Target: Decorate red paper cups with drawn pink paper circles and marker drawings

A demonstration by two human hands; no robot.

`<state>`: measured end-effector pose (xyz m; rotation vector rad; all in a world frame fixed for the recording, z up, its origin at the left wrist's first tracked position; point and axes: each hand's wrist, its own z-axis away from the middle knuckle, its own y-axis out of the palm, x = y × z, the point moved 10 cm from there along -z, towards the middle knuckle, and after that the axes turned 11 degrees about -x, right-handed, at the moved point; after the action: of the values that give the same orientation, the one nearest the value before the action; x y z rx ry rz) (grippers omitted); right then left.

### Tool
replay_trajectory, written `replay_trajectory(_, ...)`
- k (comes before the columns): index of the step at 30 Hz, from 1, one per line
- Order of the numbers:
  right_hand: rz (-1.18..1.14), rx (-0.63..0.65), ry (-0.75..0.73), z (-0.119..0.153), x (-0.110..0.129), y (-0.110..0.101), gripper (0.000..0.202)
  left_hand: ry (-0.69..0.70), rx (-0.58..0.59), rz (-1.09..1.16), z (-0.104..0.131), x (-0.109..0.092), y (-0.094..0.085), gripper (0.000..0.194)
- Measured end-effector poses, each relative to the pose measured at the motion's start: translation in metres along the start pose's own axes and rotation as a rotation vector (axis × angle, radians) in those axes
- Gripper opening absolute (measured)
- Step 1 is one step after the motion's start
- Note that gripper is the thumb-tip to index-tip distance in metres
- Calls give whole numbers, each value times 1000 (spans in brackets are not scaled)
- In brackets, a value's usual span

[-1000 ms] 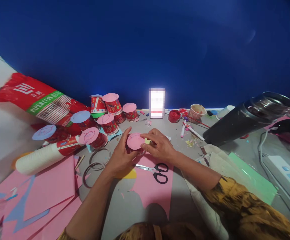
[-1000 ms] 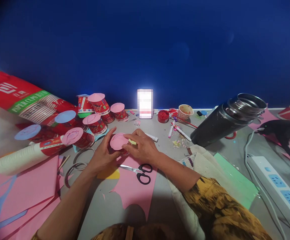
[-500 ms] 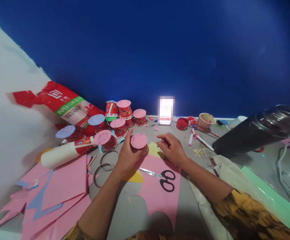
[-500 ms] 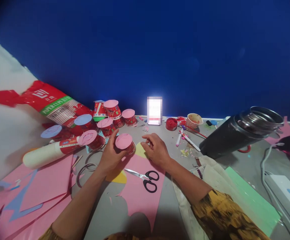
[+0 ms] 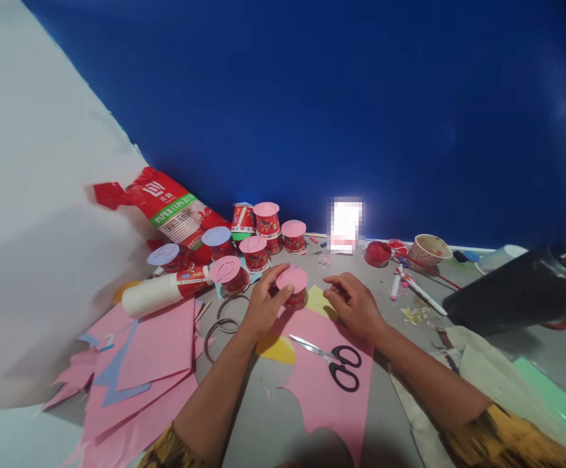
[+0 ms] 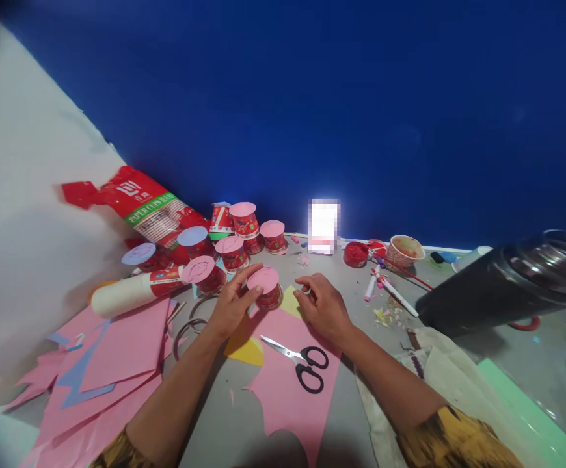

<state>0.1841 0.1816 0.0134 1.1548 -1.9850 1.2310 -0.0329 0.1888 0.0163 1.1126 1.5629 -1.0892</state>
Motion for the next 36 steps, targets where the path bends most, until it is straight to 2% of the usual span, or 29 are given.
replay_trajectory(6,-1,17,-13,2,-3,2,22,0,-4,-24,3,2,-2,50)
replay_trajectory(8,9,13,-26,2,-3,2,22,-20,7,-10,5,3,0,63)
replay_trajectory(11,24,5,-54,1,-2,1,22,-39,11,-50,11,4,3,94)
replay_trajectory(14,26,12,-73,2,-1,0,23,49,-40,-194,15,-2,5,108)
replay_trajectory(17,38,23,-84,2,0,1,23,91,-90,-248,17,-6,7,101)
replay_trajectory(22,79,36,-138,4,5,3,22,27,-139,-132,17,-5,4,90)
replay_trajectory(25,114,30,-171,3,9,2,21,39,-163,-103,14,-8,1,86)
replay_trajectory(30,180,44,-195,1,11,4,20,99,-204,-129,5,-11,-3,78)
replay_trajectory(36,172,82,-170,2,5,10,20,157,-328,-233,-14,-21,-11,73)
